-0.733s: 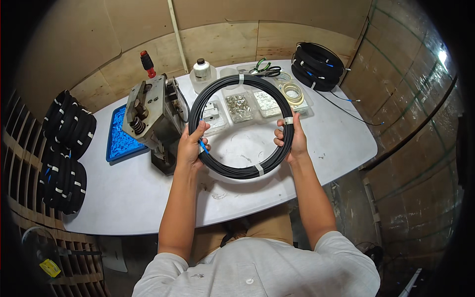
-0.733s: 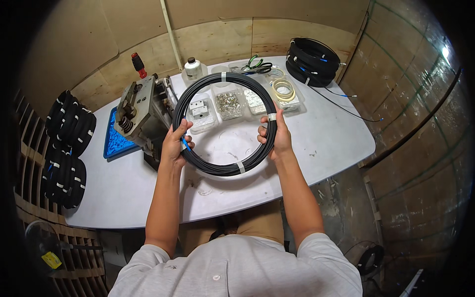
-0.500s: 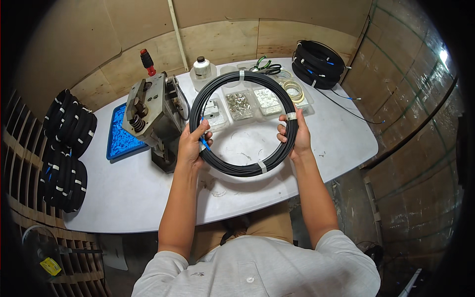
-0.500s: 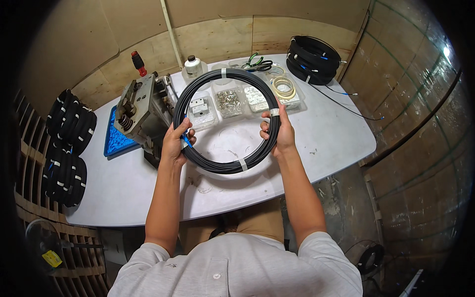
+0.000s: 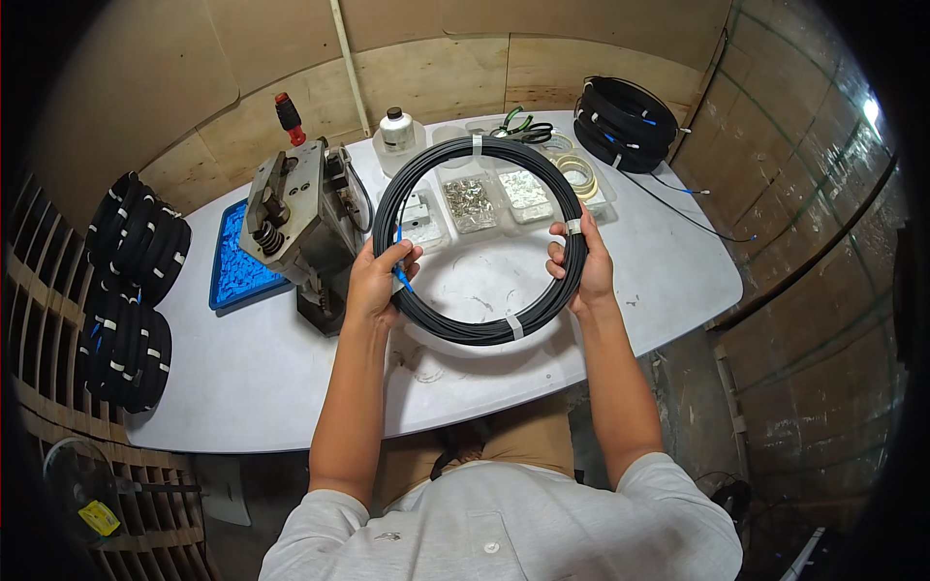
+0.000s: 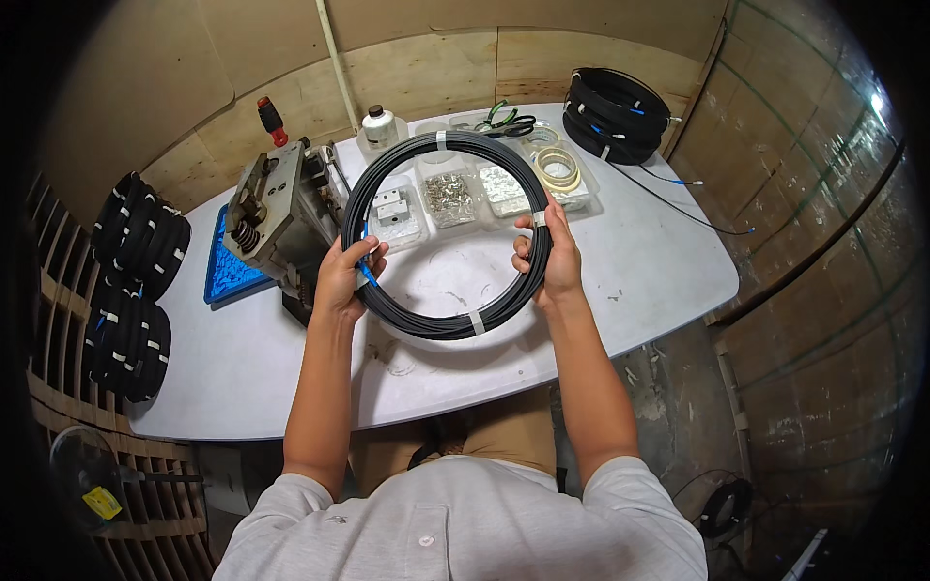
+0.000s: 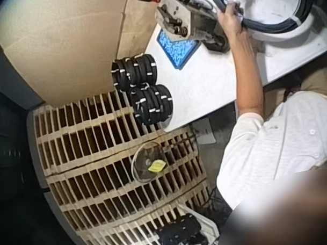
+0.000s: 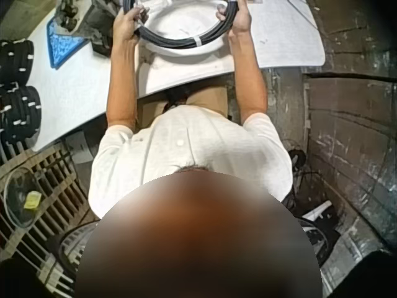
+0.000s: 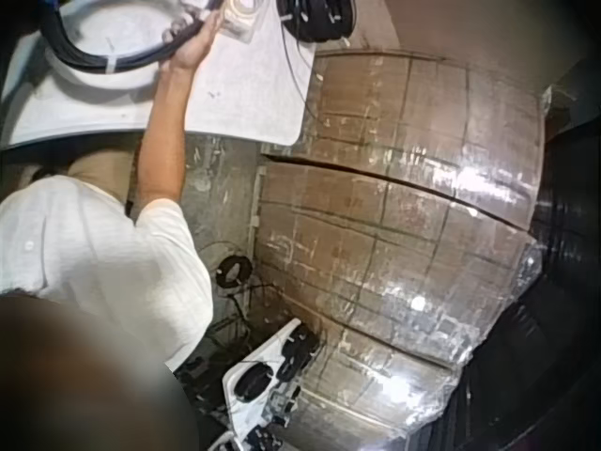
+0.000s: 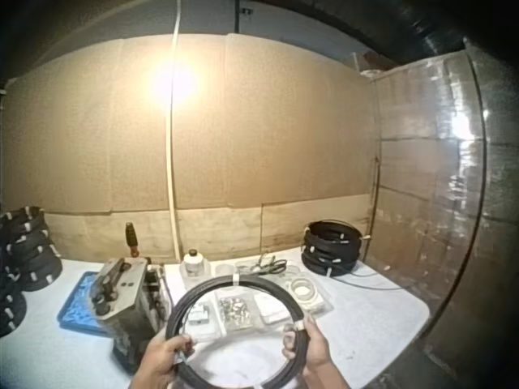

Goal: Assembles a connector onto a cable and then inspects the completed cable coil.

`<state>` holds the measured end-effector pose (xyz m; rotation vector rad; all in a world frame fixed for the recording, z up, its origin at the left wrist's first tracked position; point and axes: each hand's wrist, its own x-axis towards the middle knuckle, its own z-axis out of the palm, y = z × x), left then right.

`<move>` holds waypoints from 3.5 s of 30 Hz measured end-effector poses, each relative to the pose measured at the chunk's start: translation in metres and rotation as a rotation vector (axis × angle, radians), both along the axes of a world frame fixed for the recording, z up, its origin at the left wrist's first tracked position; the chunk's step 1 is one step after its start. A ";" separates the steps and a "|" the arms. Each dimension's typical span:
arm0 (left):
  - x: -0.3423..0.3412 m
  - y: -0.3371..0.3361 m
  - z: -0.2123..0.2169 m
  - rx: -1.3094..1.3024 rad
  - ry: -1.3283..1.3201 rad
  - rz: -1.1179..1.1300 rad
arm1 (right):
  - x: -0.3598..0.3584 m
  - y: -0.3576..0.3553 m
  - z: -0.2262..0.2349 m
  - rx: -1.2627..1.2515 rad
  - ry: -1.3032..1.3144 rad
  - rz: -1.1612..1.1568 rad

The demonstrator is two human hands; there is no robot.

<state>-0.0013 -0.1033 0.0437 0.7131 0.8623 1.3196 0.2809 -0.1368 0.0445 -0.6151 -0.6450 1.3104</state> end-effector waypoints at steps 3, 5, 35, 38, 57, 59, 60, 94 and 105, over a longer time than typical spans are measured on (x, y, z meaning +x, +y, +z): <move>-0.003 0.005 -0.002 -0.013 0.001 -0.012 | -0.007 -0.002 0.005 -0.027 0.002 -0.021; -0.002 0.002 -0.001 -0.018 -0.008 -0.034 | -0.001 0.001 0.002 -0.020 0.035 -0.001; -0.003 0.002 0.002 0.144 -0.045 -0.157 | 0.010 0.003 -0.004 -0.032 -0.005 -0.081; -0.001 -0.001 0.009 0.102 -0.019 -0.132 | 0.012 0.007 -0.006 -0.018 0.007 -0.080; -0.008 0.009 0.016 0.194 0.056 -0.107 | 0.022 0.010 0.007 0.043 -0.062 -0.007; -0.020 0.012 0.019 0.170 0.078 -0.146 | 0.026 0.008 0.005 0.084 -0.157 0.004; -0.024 0.015 0.020 0.158 0.094 -0.120 | 0.028 0.006 0.003 0.121 -0.252 0.016; -0.004 0.002 0.005 0.281 0.237 0.034 | 0.000 0.004 0.005 0.011 -0.264 -0.187; -0.007 -0.003 0.014 0.171 0.081 -0.032 | -0.001 0.004 0.000 -0.037 -0.211 -0.186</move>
